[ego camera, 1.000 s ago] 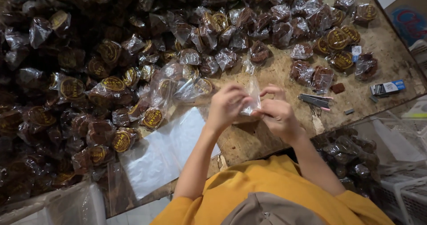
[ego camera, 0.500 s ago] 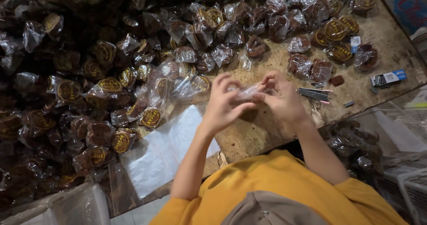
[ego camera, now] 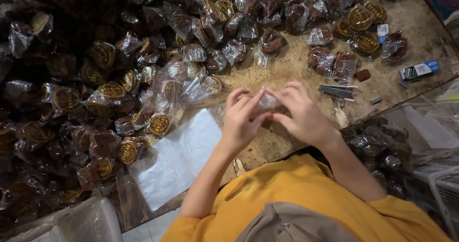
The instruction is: The person places several individually wrapped bread rolls into a large plastic bag by hand. They then fold the top of the bag and seal it using a stapler.
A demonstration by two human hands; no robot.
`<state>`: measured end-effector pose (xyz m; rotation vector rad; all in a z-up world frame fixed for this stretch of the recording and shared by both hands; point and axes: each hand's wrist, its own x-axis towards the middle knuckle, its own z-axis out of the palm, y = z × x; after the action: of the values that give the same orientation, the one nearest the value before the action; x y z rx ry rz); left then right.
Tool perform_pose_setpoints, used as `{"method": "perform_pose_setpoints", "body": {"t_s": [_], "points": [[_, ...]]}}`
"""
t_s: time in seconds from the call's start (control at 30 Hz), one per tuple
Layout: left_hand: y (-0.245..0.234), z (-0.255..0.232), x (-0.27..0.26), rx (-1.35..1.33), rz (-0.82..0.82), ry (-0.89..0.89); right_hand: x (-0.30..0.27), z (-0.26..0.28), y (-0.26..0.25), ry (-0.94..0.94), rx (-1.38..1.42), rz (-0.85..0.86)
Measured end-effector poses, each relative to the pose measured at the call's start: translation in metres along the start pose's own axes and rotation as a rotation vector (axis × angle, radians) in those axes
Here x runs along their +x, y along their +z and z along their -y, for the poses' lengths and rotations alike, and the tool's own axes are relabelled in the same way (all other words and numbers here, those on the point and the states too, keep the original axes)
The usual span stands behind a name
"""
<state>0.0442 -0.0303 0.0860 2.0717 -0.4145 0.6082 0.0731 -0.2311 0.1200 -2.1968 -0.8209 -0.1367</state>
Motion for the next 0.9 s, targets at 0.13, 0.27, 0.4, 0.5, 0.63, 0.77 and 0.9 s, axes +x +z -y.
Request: {"method": "perform_pose_setpoints", "body": {"t_s": [0.13, 0.27, 0.4, 0.5, 0.63, 0.77, 0.9], "points": [[-0.006, -0.003, -0.010, 0.123, 0.068, 0.076, -0.015, -0.038, 0.019, -0.006, 0.031, -0.067], [-0.013, -0.019, -0.011, 0.117, 0.029, 0.085, -0.018, -0.029, 0.009, 0.011, 0.224, -0.090], [-0.008, -0.016, -0.024, 0.081, -0.004, 0.074, -0.034, -0.044, 0.018, 0.089, 0.533, -0.088], [-0.010, -0.010, -0.029, -0.016, 0.070, -0.031, -0.050, -0.054, 0.029, 0.195, 0.507, -0.143], [-0.011, -0.006, -0.026, -0.099, 0.074, -0.200, -0.047, -0.048, 0.036, 0.287, 0.450, -0.249], [-0.007, -0.003, -0.019, -0.204, 0.072, -0.580, -0.039, -0.046, 0.038, 0.188, 0.277, -0.264], [-0.018, -0.001, -0.006, -0.153, 0.163, -0.663, -0.020, -0.020, 0.027, -0.108, -0.158, -0.131]]}}
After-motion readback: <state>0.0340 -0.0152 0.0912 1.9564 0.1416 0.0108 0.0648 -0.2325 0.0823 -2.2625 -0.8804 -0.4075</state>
